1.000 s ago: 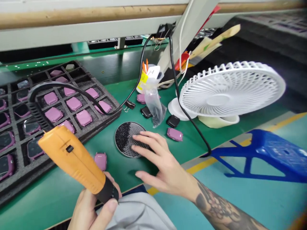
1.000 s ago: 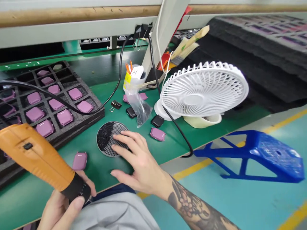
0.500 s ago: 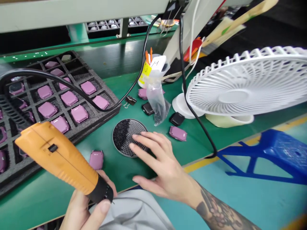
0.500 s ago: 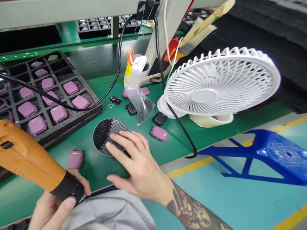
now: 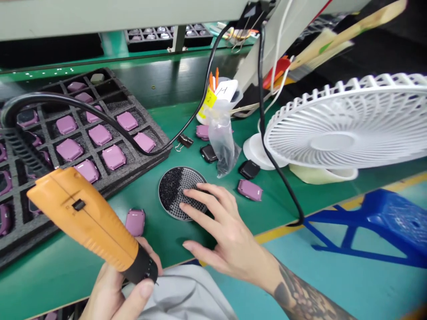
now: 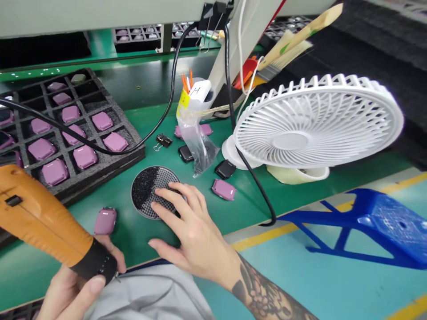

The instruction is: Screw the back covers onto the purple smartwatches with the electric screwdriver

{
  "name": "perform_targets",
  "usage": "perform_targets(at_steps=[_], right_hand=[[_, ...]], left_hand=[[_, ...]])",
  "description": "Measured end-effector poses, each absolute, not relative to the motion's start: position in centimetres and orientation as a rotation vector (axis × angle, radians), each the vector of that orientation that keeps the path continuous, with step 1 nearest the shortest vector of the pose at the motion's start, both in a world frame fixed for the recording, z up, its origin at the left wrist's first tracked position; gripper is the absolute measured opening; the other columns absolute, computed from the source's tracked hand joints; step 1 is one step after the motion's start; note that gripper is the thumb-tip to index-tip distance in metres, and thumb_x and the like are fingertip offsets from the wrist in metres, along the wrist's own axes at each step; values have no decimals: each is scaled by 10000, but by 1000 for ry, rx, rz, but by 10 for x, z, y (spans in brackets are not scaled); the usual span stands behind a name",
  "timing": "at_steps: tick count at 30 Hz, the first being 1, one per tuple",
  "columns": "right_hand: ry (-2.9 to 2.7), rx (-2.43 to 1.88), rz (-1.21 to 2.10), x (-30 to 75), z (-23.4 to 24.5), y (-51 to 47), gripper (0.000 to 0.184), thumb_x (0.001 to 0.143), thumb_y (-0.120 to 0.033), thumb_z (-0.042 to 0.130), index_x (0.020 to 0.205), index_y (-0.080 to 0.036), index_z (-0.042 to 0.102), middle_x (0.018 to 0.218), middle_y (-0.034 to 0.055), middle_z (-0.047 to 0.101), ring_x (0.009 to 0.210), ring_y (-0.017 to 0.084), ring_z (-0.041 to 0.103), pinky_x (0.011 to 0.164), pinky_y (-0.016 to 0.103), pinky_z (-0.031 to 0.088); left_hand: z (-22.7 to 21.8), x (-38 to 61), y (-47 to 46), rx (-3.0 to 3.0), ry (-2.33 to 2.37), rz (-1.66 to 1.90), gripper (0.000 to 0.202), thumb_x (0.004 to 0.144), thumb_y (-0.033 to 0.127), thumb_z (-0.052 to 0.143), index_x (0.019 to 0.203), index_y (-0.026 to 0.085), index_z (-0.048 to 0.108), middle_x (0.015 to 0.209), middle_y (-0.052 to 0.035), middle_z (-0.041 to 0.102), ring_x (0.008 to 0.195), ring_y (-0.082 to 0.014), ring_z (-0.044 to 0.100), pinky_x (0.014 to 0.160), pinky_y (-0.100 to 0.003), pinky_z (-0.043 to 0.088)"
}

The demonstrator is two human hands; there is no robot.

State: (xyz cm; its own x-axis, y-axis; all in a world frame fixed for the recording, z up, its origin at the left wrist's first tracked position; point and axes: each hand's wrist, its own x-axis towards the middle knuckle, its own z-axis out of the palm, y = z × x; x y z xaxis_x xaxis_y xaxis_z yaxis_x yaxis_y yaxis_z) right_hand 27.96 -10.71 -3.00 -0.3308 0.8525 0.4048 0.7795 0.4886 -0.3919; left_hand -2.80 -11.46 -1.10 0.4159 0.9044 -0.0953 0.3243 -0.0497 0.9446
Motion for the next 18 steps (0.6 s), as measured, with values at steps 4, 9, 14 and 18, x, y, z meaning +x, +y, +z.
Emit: perform_targets(at_steps=[4, 9, 14, 18], right_hand=[[-2191, -1310, 203, 280, -29, -108, 518, 1204, -570, 681, 1610, -248, 666, 1683, 159, 685, 1613, 454, 563, 1266, 750, 512], [-2069, -1373, 227, 285, -27, -111, 599, 1211, -502, 679, 1716, -198, 572, 1672, 216, 660, 1604, 449, 557, 1277, 741, 530], [-2100, -1347, 222, 290, -19, -108, 495, 1203, -482, 702, 1611, -205, 668, 1663, 203, 649, 1620, 434, 535, 1279, 692, 552], [-2208, -1285, 204, 291, -19, -108, 443, 1214, -518, 682, 1548, -230, 718, 1651, 152, 690, 1615, 422, 544, 1283, 686, 518]], left_hand=[[-7, -25, -115, 1593, 1102, 674, 482, 1247, 683, 500, 1161, 263, 720, 1059, -79, 799, 946, -255, 755, 938, -353, 625], [1, -18, -114, 1604, 1069, 763, 369, 1264, 610, 538, 1255, 270, 680, 1064, -60, 788, 935, -224, 734, 909, -312, 600], [1, -18, -114, 1648, 1087, 821, 329, 1265, 572, 569, 1321, 272, 690, 1106, -51, 799, 988, -204, 742, 962, -269, 617], [-11, -25, -117, 1697, 1094, 765, 446, 1250, 628, 543, 1192, 237, 750, 1101, -100, 815, 997, -244, 785, 1002, -323, 687]])
